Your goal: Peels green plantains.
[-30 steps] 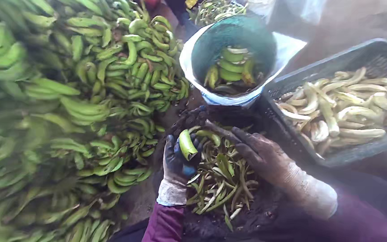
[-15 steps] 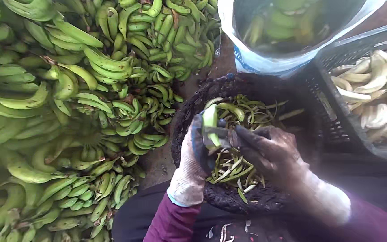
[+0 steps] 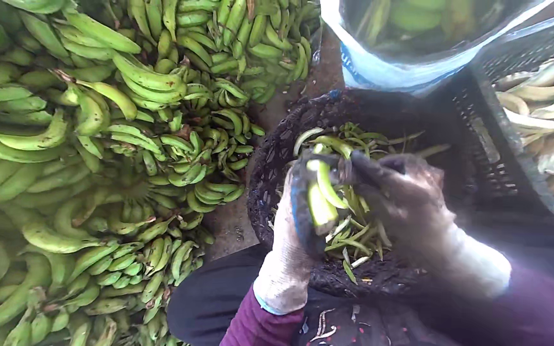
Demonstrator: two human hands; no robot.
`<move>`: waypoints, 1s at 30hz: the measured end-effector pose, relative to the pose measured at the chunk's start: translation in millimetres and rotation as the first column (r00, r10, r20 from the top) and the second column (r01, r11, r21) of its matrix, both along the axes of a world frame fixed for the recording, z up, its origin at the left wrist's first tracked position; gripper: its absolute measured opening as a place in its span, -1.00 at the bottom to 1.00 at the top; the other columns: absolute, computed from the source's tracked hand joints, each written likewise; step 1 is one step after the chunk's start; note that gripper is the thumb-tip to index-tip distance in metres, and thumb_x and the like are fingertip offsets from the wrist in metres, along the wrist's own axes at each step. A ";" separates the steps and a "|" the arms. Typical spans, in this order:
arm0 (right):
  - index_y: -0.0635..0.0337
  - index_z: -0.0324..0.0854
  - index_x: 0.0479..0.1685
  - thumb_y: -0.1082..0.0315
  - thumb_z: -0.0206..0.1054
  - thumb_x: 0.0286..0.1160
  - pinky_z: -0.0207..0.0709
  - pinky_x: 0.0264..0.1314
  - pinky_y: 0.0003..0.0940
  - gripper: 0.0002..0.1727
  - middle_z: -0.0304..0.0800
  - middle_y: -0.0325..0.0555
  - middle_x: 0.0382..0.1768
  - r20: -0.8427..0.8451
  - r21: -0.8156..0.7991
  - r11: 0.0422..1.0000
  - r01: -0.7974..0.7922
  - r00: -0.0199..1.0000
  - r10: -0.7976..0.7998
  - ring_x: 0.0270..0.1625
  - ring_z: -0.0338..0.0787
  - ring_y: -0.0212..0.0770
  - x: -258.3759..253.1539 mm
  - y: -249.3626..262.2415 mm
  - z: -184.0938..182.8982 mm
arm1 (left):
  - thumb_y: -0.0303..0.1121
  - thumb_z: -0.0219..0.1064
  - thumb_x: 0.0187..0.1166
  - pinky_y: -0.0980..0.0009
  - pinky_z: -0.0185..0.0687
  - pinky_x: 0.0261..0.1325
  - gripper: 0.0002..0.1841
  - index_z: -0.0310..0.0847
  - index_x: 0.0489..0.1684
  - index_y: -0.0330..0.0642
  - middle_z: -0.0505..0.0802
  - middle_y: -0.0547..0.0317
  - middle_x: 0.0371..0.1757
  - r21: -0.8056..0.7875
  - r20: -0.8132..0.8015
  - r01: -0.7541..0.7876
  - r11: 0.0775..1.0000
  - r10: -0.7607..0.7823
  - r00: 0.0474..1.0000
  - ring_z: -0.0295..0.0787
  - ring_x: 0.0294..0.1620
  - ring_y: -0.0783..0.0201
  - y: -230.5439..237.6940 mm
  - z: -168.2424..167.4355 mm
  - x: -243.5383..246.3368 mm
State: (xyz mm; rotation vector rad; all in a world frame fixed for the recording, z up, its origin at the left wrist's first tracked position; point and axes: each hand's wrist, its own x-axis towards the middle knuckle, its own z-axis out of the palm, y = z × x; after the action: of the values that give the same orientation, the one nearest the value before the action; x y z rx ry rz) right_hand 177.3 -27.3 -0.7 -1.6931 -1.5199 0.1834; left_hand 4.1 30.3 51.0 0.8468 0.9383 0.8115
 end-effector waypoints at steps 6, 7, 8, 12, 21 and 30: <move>-0.38 0.66 0.52 -0.03 0.26 0.63 0.54 0.07 0.12 -0.53 0.78 -0.08 0.06 -0.083 -0.155 0.986 -0.065 0.995 0.053 0.10 0.73 -0.06 16.4 -7.8 10.4 | 0.01 -0.08 0.83 0.43 0.75 -0.26 -0.56 0.47 0.42 0.01 0.83 0.19 -0.12 0.033 0.069 0.001 0.999 -0.003 0.998 0.78 -0.30 0.37 9.9 5.0 -10.8; -0.38 0.68 0.49 -0.02 0.27 0.62 0.56 0.10 0.05 -0.54 0.79 -0.17 0.04 -0.151 -0.129 0.980 -0.152 0.980 0.132 0.09 0.73 -0.17 8.4 -14.4 14.4 | -0.01 -0.10 0.84 0.45 0.75 -0.25 -0.59 0.48 0.39 0.02 0.83 0.21 -0.11 0.083 0.037 -0.044 0.996 0.041 0.998 0.79 -0.26 0.38 14.7 9.1 -12.3; -0.34 0.72 0.45 0.02 0.28 0.60 0.58 0.13 0.01 -0.56 0.81 -0.20 0.03 -0.183 -0.091 0.975 -0.201 0.966 0.182 0.09 0.74 -0.21 0.8 -17.7 15.9 | -0.02 -0.11 0.85 0.44 0.76 -0.23 -0.60 0.50 0.37 0.05 0.83 0.22 -0.08 0.096 0.018 -0.083 0.992 0.081 0.997 0.79 -0.22 0.38 17.3 13.9 -11.5; -0.25 0.72 0.46 0.10 0.32 0.60 0.56 -0.01 0.17 -0.56 0.82 0.04 0.01 -0.032 -0.004 1.000 -0.019 0.999 0.019 0.02 0.78 0.04 4.3 3.6 7.9 | -0.19 0.03 0.78 0.42 0.76 -0.18 -0.61 0.44 0.50 -0.05 0.80 0.18 -0.12 0.147 -0.108 0.055 0.988 -0.039 0.993 0.77 -0.22 0.39 0.2 8.4 -3.4; -0.31 0.71 0.46 0.08 0.29 0.62 0.58 0.14 -0.04 -0.57 0.80 -0.21 0.04 -0.207 -0.047 0.983 -0.179 0.964 0.166 0.09 0.74 -0.24 -1.1 -12.4 14.4 | -0.06 -0.05 0.84 0.46 0.77 -0.15 -0.63 0.46 0.43 0.08 0.82 0.28 0.00 0.158 -0.056 -0.091 0.983 0.101 0.993 0.80 -0.12 0.42 12.3 17.7 -2.3; -0.18 0.83 0.22 0.06 0.27 0.58 0.59 0.14 -0.04 -0.65 0.79 -0.20 0.03 -0.229 -0.086 0.979 -0.184 0.960 0.161 0.11 0.73 -0.23 7.3 -15.0 12.4 | -0.02 -0.10 0.86 0.35 0.82 -0.18 -0.61 0.47 0.39 0.03 0.83 0.18 -0.07 0.051 0.006 -0.180 0.982 0.180 0.984 0.83 -0.17 0.31 20.2 13.5 -1.3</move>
State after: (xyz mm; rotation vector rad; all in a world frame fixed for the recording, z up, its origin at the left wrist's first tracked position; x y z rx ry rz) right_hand 184.6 -42.3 11.7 -1.5620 -1.5103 0.5369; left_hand 2.8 50.5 64.6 0.8130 1.0062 0.9956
